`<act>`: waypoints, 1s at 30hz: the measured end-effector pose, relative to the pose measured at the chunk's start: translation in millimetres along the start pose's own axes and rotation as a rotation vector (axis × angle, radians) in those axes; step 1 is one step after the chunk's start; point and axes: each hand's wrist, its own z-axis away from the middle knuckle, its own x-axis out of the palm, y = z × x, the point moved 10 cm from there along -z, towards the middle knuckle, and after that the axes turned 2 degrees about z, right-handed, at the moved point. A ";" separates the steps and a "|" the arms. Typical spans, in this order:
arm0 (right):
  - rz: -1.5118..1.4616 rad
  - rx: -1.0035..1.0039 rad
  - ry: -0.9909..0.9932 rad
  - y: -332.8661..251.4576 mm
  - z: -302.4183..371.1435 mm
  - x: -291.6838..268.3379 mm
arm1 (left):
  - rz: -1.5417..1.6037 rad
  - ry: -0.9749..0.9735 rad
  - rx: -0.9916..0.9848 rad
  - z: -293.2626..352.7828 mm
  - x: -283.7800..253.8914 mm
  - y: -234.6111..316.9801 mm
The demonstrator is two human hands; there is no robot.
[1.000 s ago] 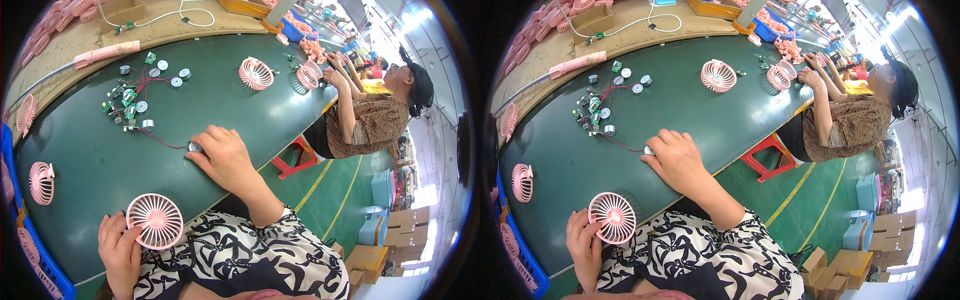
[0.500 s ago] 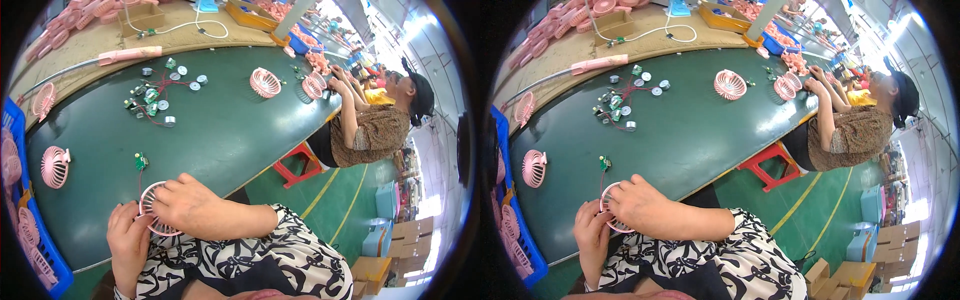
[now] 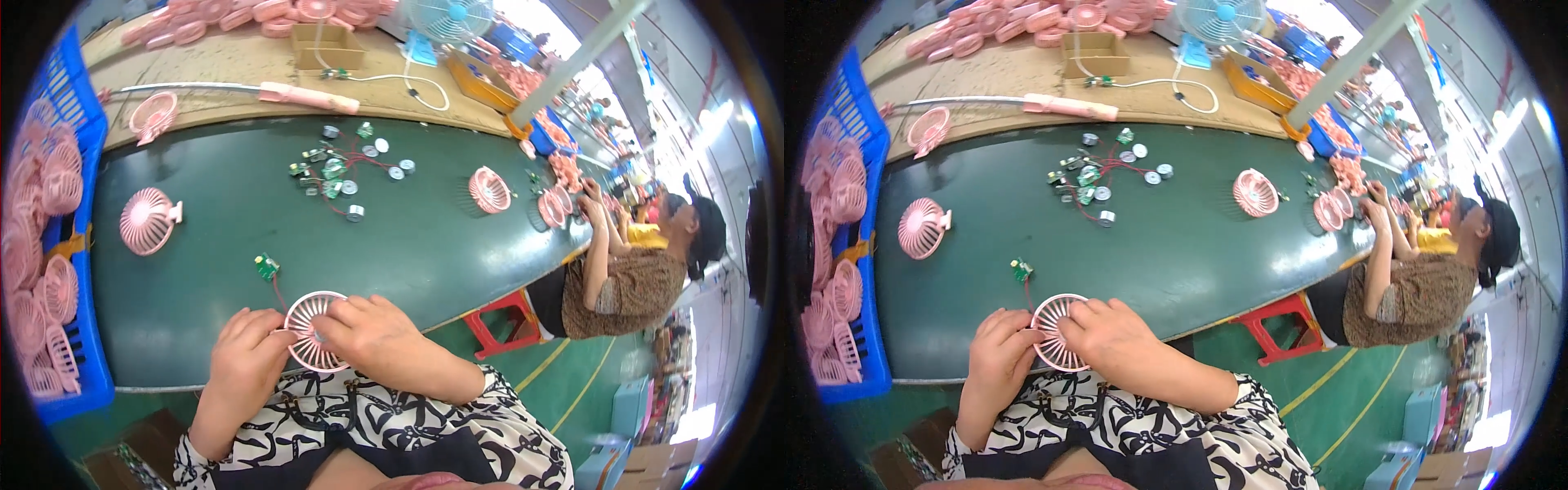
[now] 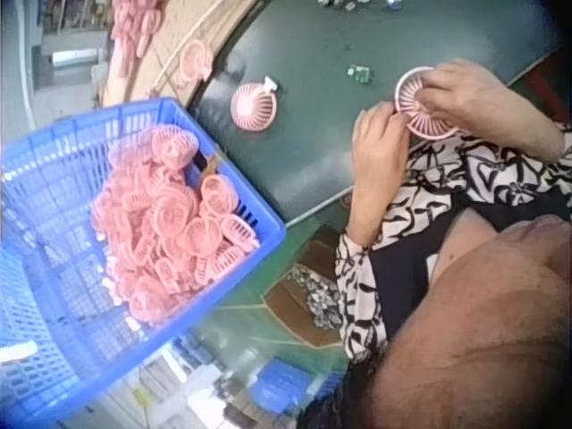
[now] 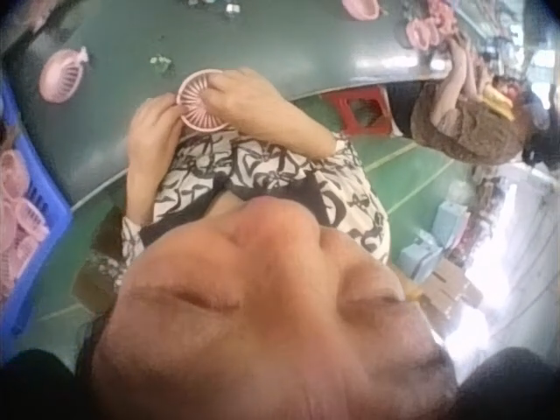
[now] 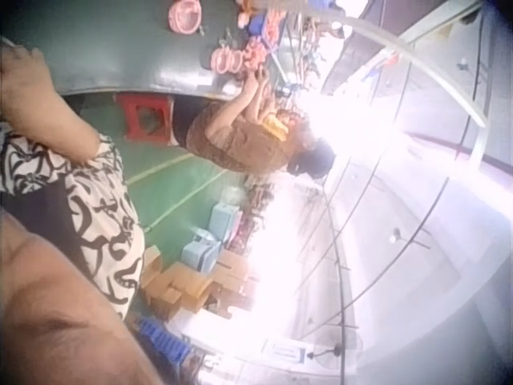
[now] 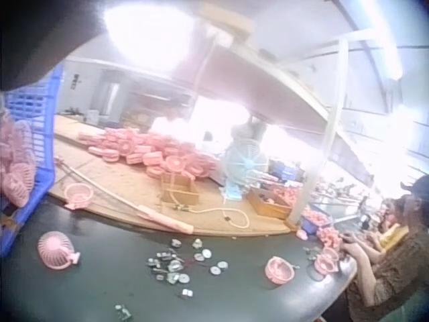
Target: The person assembles mini fans by fitting motor and circuit units into plastic fan covers by hand. The person also retrieves electronic components from a box onto the workstation and pulls additional fan covers from a large bin using a reacher tool.
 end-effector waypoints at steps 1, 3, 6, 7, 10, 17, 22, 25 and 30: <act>0.009 0.011 0.019 -0.5 -2.1 0.3 | 0.007 0.008 0.019 0.8 -1.5 -1.2; 0.035 0.017 0.031 -2.8 -7.1 1.4 | 0.018 0.009 0.038 3.8 -4.3 -2.7; 0.056 -0.025 -0.045 -10.4 -13.6 1.8 | 0.010 0.000 0.059 14.6 -4.8 -5.5; 0.047 -0.032 -0.061 -10.3 -13.5 1.6 | 0.005 0.010 0.043 17.0 -5.1 -7.9; 0.012 -0.053 -0.092 -13.0 -14.5 5.3 | 0.002 0.007 0.092 24.6 -3.9 -4.1; 0.222 -0.154 -0.250 -29.5 -19.6 31.7 | -0.011 0.002 0.086 41.3 5.4 -17.6; 0.218 -0.189 -0.272 -31.3 -13.9 57.7 | -0.045 0.082 0.098 61.3 9.1 -28.9; 0.131 -0.169 -0.180 -30.1 -16.7 56.4 | 0.021 0.047 0.075 65.2 12.5 -40.7; 0.113 -0.165 -0.130 -37.1 -16.9 65.9 | 0.079 0.098 0.081 75.5 12.2 -43.2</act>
